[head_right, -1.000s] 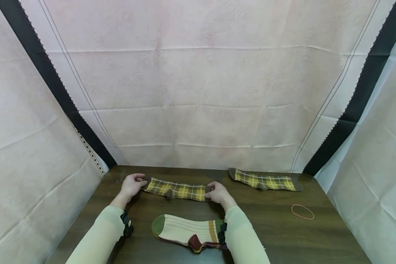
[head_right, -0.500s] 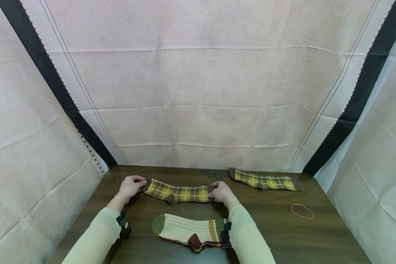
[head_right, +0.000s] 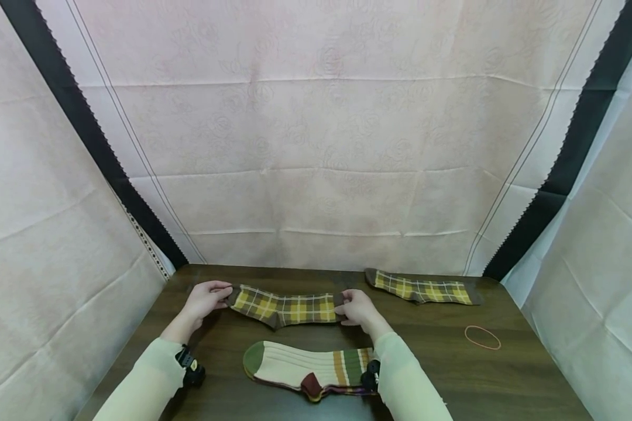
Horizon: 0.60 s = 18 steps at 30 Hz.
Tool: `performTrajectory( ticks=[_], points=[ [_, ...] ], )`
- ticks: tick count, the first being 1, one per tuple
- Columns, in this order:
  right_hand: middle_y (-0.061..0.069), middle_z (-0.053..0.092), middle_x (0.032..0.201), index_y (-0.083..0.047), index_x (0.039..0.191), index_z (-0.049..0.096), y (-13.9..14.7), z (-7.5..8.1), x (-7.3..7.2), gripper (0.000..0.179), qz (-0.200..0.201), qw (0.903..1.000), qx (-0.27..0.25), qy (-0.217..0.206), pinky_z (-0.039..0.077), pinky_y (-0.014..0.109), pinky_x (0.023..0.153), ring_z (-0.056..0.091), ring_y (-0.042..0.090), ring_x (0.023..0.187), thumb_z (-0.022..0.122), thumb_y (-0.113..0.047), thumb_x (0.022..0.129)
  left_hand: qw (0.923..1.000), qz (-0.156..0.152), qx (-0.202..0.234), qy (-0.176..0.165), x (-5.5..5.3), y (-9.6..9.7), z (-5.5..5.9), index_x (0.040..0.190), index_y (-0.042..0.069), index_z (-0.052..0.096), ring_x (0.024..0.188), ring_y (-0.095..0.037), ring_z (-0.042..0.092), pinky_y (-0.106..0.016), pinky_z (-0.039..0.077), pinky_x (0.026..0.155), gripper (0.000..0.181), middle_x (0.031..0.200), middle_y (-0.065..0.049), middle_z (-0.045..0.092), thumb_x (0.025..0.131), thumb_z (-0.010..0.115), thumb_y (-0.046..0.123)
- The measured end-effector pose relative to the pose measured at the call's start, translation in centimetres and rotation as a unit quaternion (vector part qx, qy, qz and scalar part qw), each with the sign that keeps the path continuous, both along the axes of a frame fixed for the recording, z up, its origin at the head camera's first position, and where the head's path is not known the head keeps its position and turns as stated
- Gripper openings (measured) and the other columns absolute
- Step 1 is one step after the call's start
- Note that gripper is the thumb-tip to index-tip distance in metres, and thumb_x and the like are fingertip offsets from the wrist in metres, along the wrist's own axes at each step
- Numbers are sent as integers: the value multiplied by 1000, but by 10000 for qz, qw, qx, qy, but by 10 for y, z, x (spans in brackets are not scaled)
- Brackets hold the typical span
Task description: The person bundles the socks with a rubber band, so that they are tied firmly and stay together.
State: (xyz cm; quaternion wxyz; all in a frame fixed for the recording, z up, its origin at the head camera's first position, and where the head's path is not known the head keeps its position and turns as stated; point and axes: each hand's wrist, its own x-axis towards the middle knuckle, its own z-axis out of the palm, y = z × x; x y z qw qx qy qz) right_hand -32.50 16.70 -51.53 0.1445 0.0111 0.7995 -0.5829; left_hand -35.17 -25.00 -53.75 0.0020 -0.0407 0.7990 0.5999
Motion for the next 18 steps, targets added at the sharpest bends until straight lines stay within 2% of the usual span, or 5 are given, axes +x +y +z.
performTrajectory(
  ticks=[8, 12, 18],
  points=[
    [41, 39, 153, 14, 158, 35, 17, -3, 4, 66, 107, 9990, -377, 226, 63, 44, 89, 57, 48, 132, 68, 1, 103, 9982, -100, 584, -46, 9, 0, 10, 133, -9, 66, 89, -16, 72, -31, 63, 80, 34, 116, -16, 74, 107, 68, 12],
    [41, 39, 153, 15, 158, 34, 25, -2, 9, 66, 73, 9980, -502, 373, 63, 42, 91, 62, 43, 127, 68, 1, 103, 9963, -152, 844, 23, 14, 4, 14, 132, -12, 65, 85, -15, 73, -28, 63, 77, 35, 112, -15, 75, 106, 69, 10],
    [42, 41, 151, 14, 157, 36, 40, 5, 19, 65, -25, 9963, -713, 470, 62, 41, 92, 68, 31, 116, 68, -1, 103, 9955, -173, 925, 115, 22, 13, 19, 127, -11, 68, 83, -16, 73, -28, 63, 76, 32, 107, -14, 75, 104, 72, 11]
  ],
)
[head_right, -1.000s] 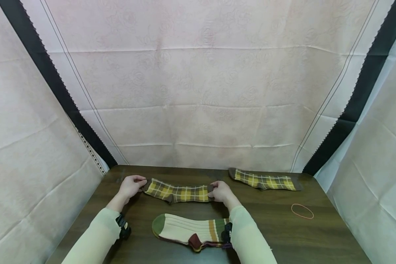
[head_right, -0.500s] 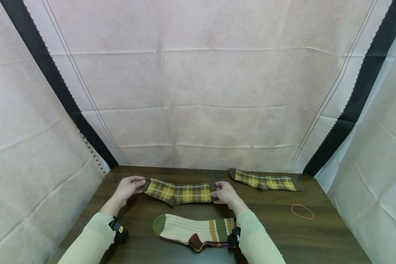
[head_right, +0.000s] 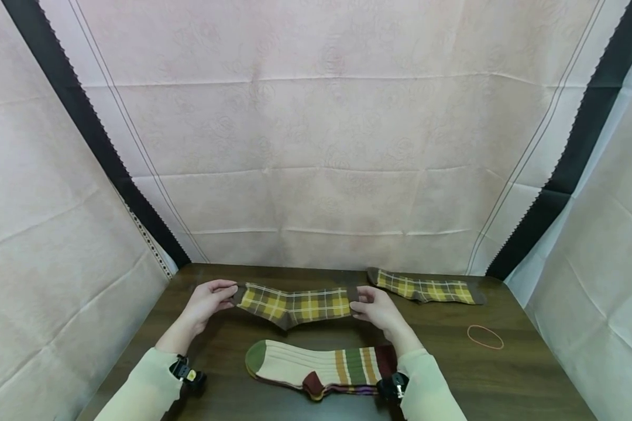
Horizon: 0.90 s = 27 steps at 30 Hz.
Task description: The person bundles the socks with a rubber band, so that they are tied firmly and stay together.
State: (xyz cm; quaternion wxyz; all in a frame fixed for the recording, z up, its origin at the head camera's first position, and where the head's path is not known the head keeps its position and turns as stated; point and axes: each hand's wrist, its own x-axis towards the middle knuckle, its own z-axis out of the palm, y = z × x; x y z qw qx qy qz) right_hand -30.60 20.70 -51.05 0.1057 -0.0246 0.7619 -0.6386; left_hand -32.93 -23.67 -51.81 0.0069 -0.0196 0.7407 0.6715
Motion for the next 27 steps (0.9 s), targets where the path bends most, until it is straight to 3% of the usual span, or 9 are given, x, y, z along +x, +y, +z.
performTrajectory(
  ticks=[9, 18, 23, 27],
  points=[
    [31, 55, 140, 12, 154, 42, 22, 6, 28, 60, -42, 9999, -56, 90, 63, 37, 89, 70, 25, 109, 70, -3, 103, 9999, -125, 53, 56, 24, 16, 7, 121, -7, 72, 82, -20, 74, -32, 64, 75, 27, 105, -12, 76, 101, 76, 10],
    [24, 65, 129, 11, 152, 45, 35, 9, 49, 60, -52, 9998, -3, 171, 63, 36, 85, 71, 24, 103, 73, -4, 101, 9998, -124, 124, 47, 44, 27, 4, 118, -5, 73, 84, -24, 73, -32, 64, 73, 23, 103, -14, 76, 101, 76, 10],
    [24, 65, 130, 10, 153, 45, 45, 10, 57, 61, 273, 9992, -18, 289, 63, 35, 83, 70, 22, 102, 73, -7, 102, 9997, -207, 105, 25, 55, 33, 6, 114, -3, 74, 83, -25, 73, -34, 65, 72, 19, 101, -14, 74, 100, 77, 9],
    [25, 58, 132, 6, 157, 44, 53, 11, 65, 65, 507, 9982, 131, 280, 63, 37, 84, 66, 23, 106, 74, -9, 102, 9988, -481, -51, 32, 61, 35, 8, 114, -5, 72, 80, -23, 72, -34, 65, 71, 21, 101, -14, 74, 101, 76, 11]
  ],
)
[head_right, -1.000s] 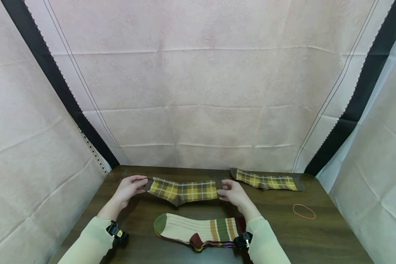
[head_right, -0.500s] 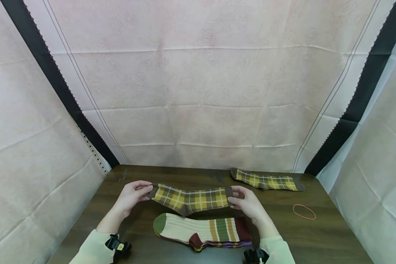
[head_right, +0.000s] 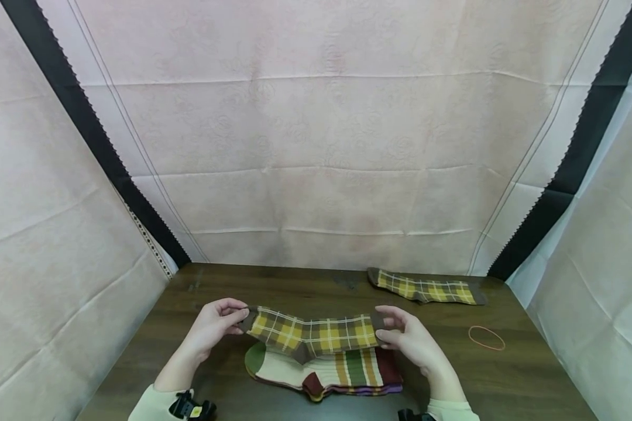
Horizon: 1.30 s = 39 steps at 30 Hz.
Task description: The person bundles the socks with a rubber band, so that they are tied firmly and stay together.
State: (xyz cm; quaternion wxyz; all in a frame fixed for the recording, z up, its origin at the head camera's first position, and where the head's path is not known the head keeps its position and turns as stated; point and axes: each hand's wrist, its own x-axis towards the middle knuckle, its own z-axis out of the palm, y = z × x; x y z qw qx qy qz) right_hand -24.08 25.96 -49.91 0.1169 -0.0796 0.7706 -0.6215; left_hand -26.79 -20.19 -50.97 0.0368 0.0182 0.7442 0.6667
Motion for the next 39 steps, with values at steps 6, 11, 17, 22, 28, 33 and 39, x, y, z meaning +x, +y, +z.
performTrajectory(
  ticks=[6, 11, 17, 22, 28, 33, 39],
  points=[
    [28, 53, 137, 2, 156, 46, 10, 5, 10, 65, 281, 9991, 303, 14, 64, 42, 85, 60, 30, 116, 76, -12, 100, 9980, -594, -173, -151, 10, -1, 5, 113, -6, 69, 77, -23, 71, -37, 65, 70, 21, 98, -13, 73, 101, 75, 10],
    [28, 50, 138, 2, 152, 51, 18, 8, 14, 60, 536, 9975, 468, -39, 64, 45, 84, 58, 33, 119, 76, -12, 100, 9940, -1044, -269, -190, 13, 0, 7, 110, -6, 68, 79, -23, 71, -38, 65, 70, 21, 96, -11, 72, 99, 78, 10],
    [30, 50, 139, 4, 149, 51, 25, 7, 14, 56, 817, 9955, 481, -88, 64, 46, 82, 62, 31, 116, 75, -11, 101, 9891, -1372, -434, -320, 16, 2, 9, 108, -5, 68, 76, -23, 70, -40, 66, 69, 20, 92, -11, 70, 99, 79, 10],
    [31, 49, 137, 8, 149, 49, 31, 3, 14, 57, 928, 9946, 444, -134, 64, 44, 81, 69, 28, 105, 74, -10, 101, 9874, -1439, -528, -398, 16, 5, 7, 107, -4, 69, 78, -23, 70, -43, 66, 70, 21, 92, -11, 70, 98, 80, 11],
    [30, 51, 136, 8, 146, 51, 34, -4, 16, 54, 951, 9942, 443, -230, 64, 44, 80, 69, 29, 104, 74, -7, 100, 9826, -1651, -647, -551, 17, 8, 2, 104, -3, 68, 80, -24, 72, -44, 66, 71, 20, 91, -11, 70, 95, 82, 8],
    [27, 53, 127, 10, 143, 51, 35, -8, 15, 52, 1056, 9930, 475, -235, 65, 43, 80, 68, 31, 102, 74, -2, 98, 9801, -1740, -746, -602, 17, 10, -1, 102, -3, 68, 78, -24, 73, -44, 66, 70, 19, 88, -11, 69, 93, 83, 4],
    [19, 52, 113, 12, 139, 53, 34, -13, 12, 49, 1093, 9920, 464, -423, 65, 42, 81, 70, 30, 96, 73, 3, 95, 9792, -1693, -965, -563, 16, 10, -5, 101, -2, 69, 76, -23, 72, -44, 65, 69, 19, 87, -10, 69, 91, 84, 2]
  ],
)
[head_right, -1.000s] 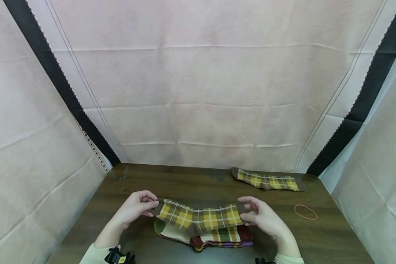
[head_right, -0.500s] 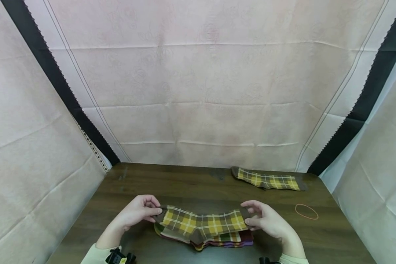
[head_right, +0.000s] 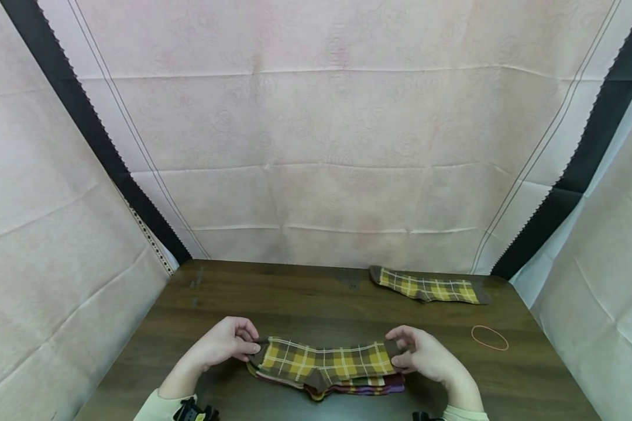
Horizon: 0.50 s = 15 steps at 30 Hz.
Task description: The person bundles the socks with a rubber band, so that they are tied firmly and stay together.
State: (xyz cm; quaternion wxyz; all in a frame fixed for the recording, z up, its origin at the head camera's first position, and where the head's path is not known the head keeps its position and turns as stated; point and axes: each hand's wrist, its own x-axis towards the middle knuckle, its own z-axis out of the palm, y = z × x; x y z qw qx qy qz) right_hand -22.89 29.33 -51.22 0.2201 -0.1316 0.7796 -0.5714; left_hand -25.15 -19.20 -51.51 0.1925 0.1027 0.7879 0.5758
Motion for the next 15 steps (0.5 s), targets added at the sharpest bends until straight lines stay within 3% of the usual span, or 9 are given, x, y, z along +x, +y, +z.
performTrajectory(
  ticks=[7, 15],
  points=[
    [17, 55, 107, 14, 134, 54, 1, -2, 0, 47, -72, 9999, 45, -99, 64, 42, 80, 68, 29, 93, 75, 5, 93, 9997, 67, -218, 41, 1, 0, 0, 99, -2, 70, 70, -20, 70, -43, 65, 67, 19, 85, -10, 68, 89, 86, 2],
    [10, 59, 97, 9, 130, 58, -2, 1, 1, 34, -206, 9985, 477, -158, 63, 46, 78, 65, 26, 91, 71, -9, 103, 9996, 40, -274, 40, 1, 0, 1, 99, -3, 70, 69, -20, 69, -42, 65, 66, 21, 84, -10, 67, 87, 87, -1]
  ],
)
